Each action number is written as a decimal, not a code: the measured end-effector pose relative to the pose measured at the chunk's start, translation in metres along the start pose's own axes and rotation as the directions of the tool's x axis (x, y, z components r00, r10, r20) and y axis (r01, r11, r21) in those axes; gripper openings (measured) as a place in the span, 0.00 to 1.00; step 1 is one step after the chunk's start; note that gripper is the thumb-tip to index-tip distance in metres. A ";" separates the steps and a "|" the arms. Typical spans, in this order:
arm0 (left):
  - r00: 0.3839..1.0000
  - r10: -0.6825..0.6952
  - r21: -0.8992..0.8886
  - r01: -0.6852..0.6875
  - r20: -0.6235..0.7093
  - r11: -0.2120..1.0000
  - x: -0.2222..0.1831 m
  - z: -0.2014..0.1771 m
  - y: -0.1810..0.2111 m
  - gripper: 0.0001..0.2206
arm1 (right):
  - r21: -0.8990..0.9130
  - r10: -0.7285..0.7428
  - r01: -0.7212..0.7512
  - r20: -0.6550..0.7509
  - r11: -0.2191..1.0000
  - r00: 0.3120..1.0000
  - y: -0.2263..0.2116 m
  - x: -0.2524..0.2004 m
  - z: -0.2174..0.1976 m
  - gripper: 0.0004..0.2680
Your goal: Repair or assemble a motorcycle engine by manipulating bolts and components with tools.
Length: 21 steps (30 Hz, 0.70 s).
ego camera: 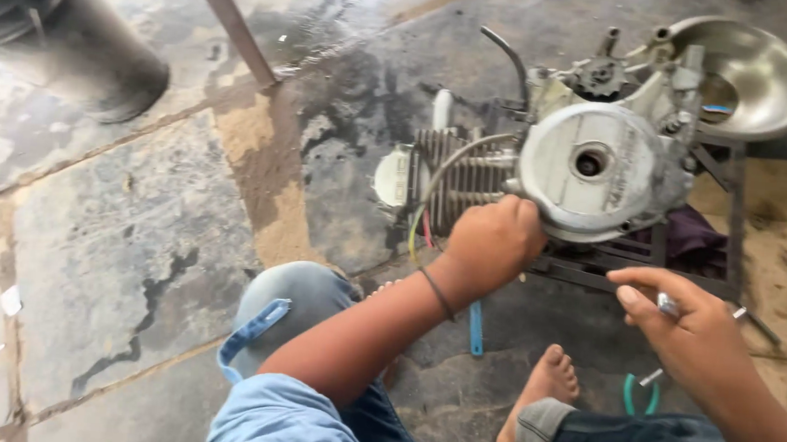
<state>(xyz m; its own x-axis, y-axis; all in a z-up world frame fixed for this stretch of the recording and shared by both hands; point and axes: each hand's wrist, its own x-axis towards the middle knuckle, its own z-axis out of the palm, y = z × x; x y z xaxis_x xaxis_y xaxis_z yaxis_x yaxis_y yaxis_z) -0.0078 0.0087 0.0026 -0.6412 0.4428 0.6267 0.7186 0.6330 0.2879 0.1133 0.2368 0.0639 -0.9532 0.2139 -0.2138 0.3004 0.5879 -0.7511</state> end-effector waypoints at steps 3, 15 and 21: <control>0.997 0.074 0.109 -0.075 0.013 0.991 0.000 0.000 0.001 0.08 | -0.045 0.044 -0.043 0.006 0.998 0.999 -0.011 0.003 0.006 0.10; 0.996 0.073 0.162 -0.063 -0.053 0.985 0.003 -0.010 0.001 0.10 | -0.013 -0.051 0.051 0.030 0.999 0.998 -0.014 0.020 0.031 0.10; 0.996 0.073 0.088 -0.068 -0.053 0.994 0.003 -0.022 -0.003 0.09 | -0.068 -0.066 0.064 -0.028 0.996 0.997 -0.007 0.016 0.020 0.10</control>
<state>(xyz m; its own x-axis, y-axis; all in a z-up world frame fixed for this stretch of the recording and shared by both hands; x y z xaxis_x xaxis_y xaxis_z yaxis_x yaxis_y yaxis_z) -0.0058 -0.0065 0.0195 -0.5719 0.4538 0.6834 0.7342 0.6548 0.1795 0.0951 0.2210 0.0530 -0.9695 0.1962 -0.1466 0.2407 0.6519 -0.7191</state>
